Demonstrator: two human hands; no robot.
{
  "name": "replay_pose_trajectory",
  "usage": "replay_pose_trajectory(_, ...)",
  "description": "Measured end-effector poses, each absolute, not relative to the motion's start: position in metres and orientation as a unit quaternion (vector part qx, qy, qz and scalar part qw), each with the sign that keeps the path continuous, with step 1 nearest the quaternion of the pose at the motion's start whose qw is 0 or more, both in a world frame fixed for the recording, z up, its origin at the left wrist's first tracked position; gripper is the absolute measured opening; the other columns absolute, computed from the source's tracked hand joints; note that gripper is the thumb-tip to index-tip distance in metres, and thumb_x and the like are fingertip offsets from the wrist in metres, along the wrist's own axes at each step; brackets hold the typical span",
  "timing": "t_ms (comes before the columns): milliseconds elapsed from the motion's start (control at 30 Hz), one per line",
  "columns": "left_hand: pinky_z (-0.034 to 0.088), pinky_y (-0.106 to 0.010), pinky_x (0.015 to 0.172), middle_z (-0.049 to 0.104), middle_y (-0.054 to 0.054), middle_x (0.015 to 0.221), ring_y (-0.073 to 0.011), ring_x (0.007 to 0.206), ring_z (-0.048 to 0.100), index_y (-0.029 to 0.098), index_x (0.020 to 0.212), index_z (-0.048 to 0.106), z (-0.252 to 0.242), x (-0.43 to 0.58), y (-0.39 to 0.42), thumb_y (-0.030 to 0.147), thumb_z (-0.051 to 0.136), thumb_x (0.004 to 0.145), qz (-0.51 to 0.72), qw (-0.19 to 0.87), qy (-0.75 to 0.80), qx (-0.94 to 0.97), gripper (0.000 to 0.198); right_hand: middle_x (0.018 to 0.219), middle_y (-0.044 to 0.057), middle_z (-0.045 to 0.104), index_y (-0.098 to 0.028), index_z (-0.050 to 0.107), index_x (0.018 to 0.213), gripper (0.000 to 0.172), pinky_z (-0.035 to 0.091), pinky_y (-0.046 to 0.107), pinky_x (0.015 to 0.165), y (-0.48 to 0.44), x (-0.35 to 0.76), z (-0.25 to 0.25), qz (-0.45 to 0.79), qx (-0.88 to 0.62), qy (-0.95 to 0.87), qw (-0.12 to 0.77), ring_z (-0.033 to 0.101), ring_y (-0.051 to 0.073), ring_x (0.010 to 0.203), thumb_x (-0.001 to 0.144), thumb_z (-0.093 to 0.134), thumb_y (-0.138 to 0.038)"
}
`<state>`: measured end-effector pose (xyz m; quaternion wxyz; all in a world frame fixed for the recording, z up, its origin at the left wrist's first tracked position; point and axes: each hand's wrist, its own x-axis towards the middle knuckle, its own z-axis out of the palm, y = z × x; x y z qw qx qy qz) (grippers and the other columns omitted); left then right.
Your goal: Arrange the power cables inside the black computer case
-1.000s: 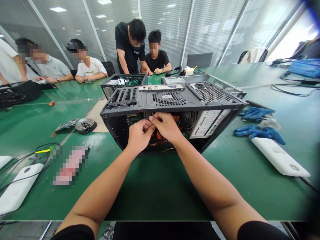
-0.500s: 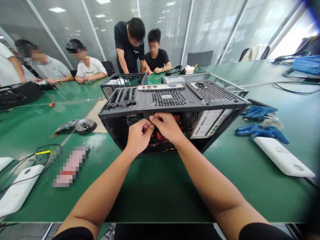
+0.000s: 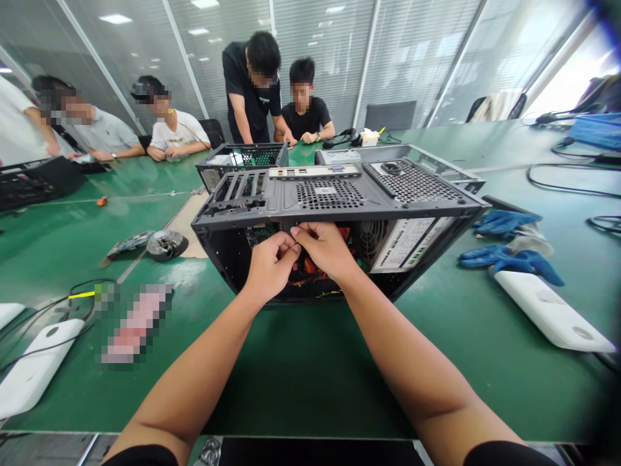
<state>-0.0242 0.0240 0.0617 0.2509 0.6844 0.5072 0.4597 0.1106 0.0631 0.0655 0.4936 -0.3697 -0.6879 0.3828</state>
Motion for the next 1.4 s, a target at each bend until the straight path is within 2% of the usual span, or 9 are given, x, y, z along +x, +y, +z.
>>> replay_pose_trajectory(233,0.037,-0.021,0.051,0.056,0.004,0.054,-0.0096,0.050,0.051,0.018,0.072,0.058,0.0649,-0.0232,0.0227,0.022,0.056,0.081,0.450,0.224,0.524,0.687,0.011,0.054,-0.005,0.035,-0.019,0.044,0.056,0.033,0.024,0.026,0.052,0.0657,0.1096,0.0619,0.390,-0.367,-0.678,0.504,0.030,0.010,0.053,0.083,0.055,-0.035)
replay_pose_trajectory(467,0.040,-0.021,0.052,0.062,0.003,0.060,-0.0095,0.053,0.054,0.017,0.071,0.061,0.0657,-0.0222,0.0221,0.029,0.067,0.076,0.445,0.171,0.538,0.695,0.014,0.053,-0.005,0.034,-0.019,0.046,0.057,0.032,0.023,0.027,0.052,0.0685,0.1093,0.0580,0.391,-0.372,-0.673,0.506,0.031,0.010,0.053,0.083,0.055,-0.034)
replay_pose_trajectory(867,0.040,-0.022,0.052,0.061,0.003,0.057,-0.0102,0.052,0.055,0.017,0.073,0.060,0.0626,-0.0244,0.0242,0.023,0.060,0.079,0.453,0.169,0.556,0.676,0.008,0.054,-0.005,0.034,-0.019,0.044,0.055,0.034,0.024,0.027,0.052,0.0663,0.1089,0.0606,0.402,-0.363,-0.672,0.506,0.030,0.010,0.053,0.083,0.056,-0.034)
replay_pose_trajectory(1100,0.038,-0.021,0.050,0.059,0.004,0.054,-0.0096,0.050,0.052,0.018,0.069,0.056,0.0657,-0.0252,0.0238,0.021,0.058,0.081,0.457,0.181,0.531,0.690,0.013,0.054,-0.005,0.035,-0.020,0.043,0.056,0.034,0.026,0.026,0.053,0.0652,0.1105,0.0629,0.399,-0.358,-0.678,0.503,0.030,0.010,0.053,0.083,0.055,-0.035)
replay_pose_trajectory(1400,0.039,-0.021,0.052,0.061,0.003,0.058,-0.0093,0.052,0.052,0.017,0.070,0.062,0.0668,-0.0262,0.0242,0.026,0.066,0.076,0.465,0.188,0.538,0.677,0.011,0.056,-0.005,0.034,-0.020,0.042,0.056,0.033,0.025,0.027,0.053,0.0672,0.1092,0.0604,0.407,-0.359,-0.673,0.502,0.030,0.010,0.054,0.083,0.055,-0.034)
